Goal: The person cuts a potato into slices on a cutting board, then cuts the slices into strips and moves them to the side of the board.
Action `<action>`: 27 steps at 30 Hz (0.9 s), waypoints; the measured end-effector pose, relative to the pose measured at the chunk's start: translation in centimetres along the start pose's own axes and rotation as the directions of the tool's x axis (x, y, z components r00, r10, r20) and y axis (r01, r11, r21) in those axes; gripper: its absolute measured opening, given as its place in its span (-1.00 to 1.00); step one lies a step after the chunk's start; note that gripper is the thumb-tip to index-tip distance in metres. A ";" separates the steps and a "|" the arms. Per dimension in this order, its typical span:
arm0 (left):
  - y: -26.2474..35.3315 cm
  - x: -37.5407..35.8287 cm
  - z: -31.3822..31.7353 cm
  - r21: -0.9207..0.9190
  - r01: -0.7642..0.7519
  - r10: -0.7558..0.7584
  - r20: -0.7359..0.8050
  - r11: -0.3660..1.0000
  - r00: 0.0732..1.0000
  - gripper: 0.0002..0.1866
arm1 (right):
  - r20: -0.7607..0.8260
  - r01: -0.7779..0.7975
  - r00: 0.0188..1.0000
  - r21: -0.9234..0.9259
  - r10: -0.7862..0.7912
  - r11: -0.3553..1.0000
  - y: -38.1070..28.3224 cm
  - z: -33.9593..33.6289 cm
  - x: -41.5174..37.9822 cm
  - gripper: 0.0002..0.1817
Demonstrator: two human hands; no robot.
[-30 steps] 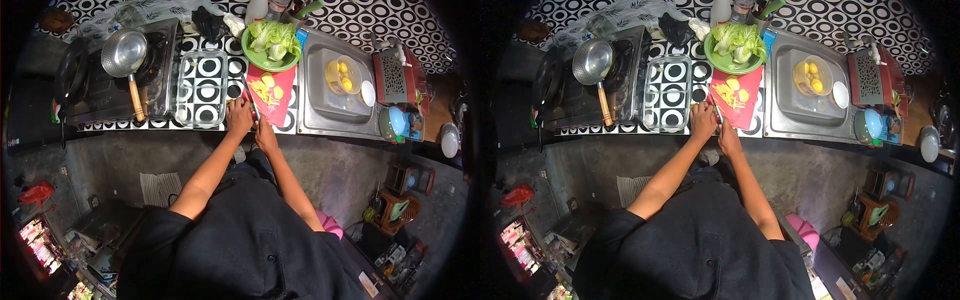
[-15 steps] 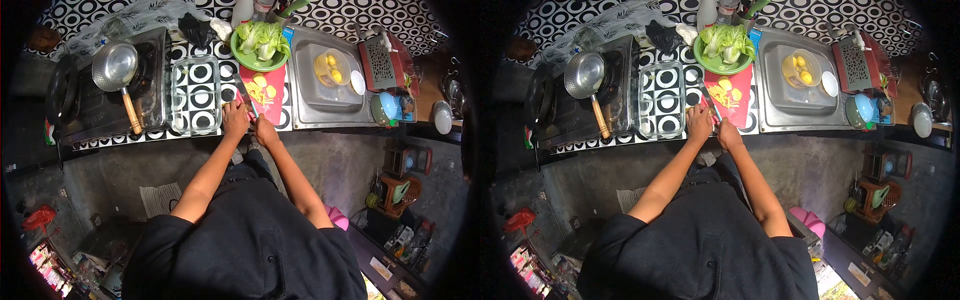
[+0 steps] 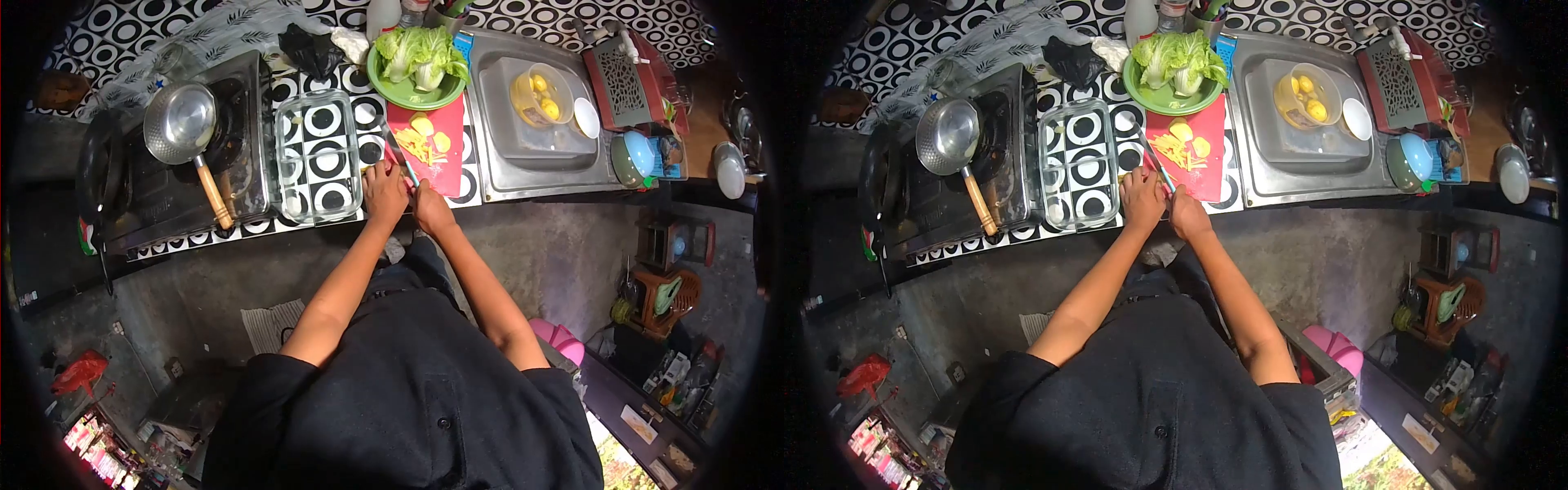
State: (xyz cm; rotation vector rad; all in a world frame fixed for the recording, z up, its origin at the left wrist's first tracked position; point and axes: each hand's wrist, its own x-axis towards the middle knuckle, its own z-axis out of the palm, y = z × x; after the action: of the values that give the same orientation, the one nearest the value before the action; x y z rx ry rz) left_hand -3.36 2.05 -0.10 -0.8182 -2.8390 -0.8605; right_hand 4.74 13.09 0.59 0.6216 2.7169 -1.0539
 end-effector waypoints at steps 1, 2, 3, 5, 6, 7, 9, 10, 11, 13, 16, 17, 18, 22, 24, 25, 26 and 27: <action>0.1 0.0 -0.1 0.005 -0.001 0.001 0.011 1.000 1.000 -0.78 | -0.012 0.010 1.000 0.003 -0.010 1.000 0.0 0.0 -0.1 -0.69; 0.1 0.0 -0.1 0.005 -0.003 0.003 0.004 1.000 1.000 -0.78 | -0.025 0.022 0.999 0.005 -0.022 1.000 0.0 0.0 -0.1 -0.68; 0.2 0.0 -0.1 0.006 -0.004 0.004 -0.003 1.000 1.000 -0.77 | -0.037 0.034 0.999 0.006 -0.033 0.999 0.0 0.1 -0.2 -0.67; 0.2 0.0 -0.2 0.000 -0.003 0.003 -0.005 1.000 1.000 -0.77 | -0.034 0.017 0.999 -0.003 -0.017 1.000 0.0 0.4 -0.1 -0.67; 0.2 0.0 -0.2 -0.006 -0.001 0.001 0.000 1.000 1.000 -0.77 | -0.032 0.009 0.999 -0.008 -0.009 1.000 -0.2 0.3 -0.1 -0.67; 0.2 0.0 -0.2 -0.012 0.001 -0.001 0.004 1.000 1.000 -0.76 | -0.024 -0.001 1.000 -0.016 0.001 1.000 -0.3 0.2 0.0 -0.70; 0.1 0.1 -0.1 -0.019 0.000 0.000 0.008 1.000 1.000 -0.76 | -0.007 -0.020 1.000 -0.033 0.020 0.999 -0.6 0.1 -0.1 -0.76; 0.1 0.1 -0.1 -0.023 -0.001 0.001 0.009 1.000 1.000 -0.76 | -0.003 -0.023 1.000 -0.036 0.023 0.999 -0.7 0.0 0.0 -0.76; 0.1 0.1 -0.1 -0.011 -0.002 0.002 0.008 1.000 1.000 -0.76 | 0.001 -0.025 1.000 -0.039 0.025 0.999 -0.9 -0.1 0.1 -0.77; 0.2 0.1 0.0 0.014 -0.003 0.003 0.006 1.000 1.000 -0.76 | 0.009 -0.028 1.000 -0.062 0.029 0.998 -0.8 0.1 0.2 -0.77; 0.0 0.1 0.2 0.030 -0.013 0.013 -0.002 0.999 1.000 -0.77 | 0.011 -0.037 0.999 -0.096 0.038 0.995 -1.1 0.2 0.1 -0.78; -0.1 0.1 0.3 0.028 -0.015 0.015 -0.004 0.999 1.000 -0.77 | 0.008 -0.039 0.999 -0.093 0.040 0.995 -1.2 0.2 0.0 -0.78; -0.1 0.1 0.3 0.027 -0.016 0.016 -0.007 1.000 1.000 -0.77 | 0.005 -0.042 0.999 -0.090 0.043 0.995 -1.3 0.3 0.0 -0.78; 0.0 0.1 0.1 0.047 -0.021 0.020 0.009 0.999 1.000 -0.77 | 0.002 -0.039 0.999 -0.068 0.039 0.997 -1.7 0.2 0.0 -0.78; -0.1 0.1 -0.1 0.045 -0.030 0.030 0.018 0.999 0.999 -0.77 | -0.001 -0.037 0.999 -0.068 0.037 0.997 -2.0 0.1 0.1 -0.78; -0.2 0.1 -0.1 0.044 -0.037 0.036 0.023 0.998 0.999 -0.78 | -0.003 -0.032 0.999 -0.075 0.032 0.997 -2.2 0.1 0.1 -0.77; -0.2 0.2 -0.2 0.042 -0.038 0.037 0.024 0.998 0.999 -0.77 | -0.006 -0.029 1.000 -0.083 0.029 0.996 -2.3 0.0 -0.1 -0.77; -0.3 0.2 -0.1 0.040 -0.041 0.040 0.027 0.998 0.999 -0.77 | -0.008 -0.028 1.000 -0.089 0.027 0.996 -2.2 0.0 -0.1 -0.76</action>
State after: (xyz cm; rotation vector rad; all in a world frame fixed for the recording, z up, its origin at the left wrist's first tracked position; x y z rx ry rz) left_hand -3.65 1.86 -0.09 -0.8844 -2.8416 -0.7904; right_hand 3.87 11.56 1.96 0.6470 2.7358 -0.9201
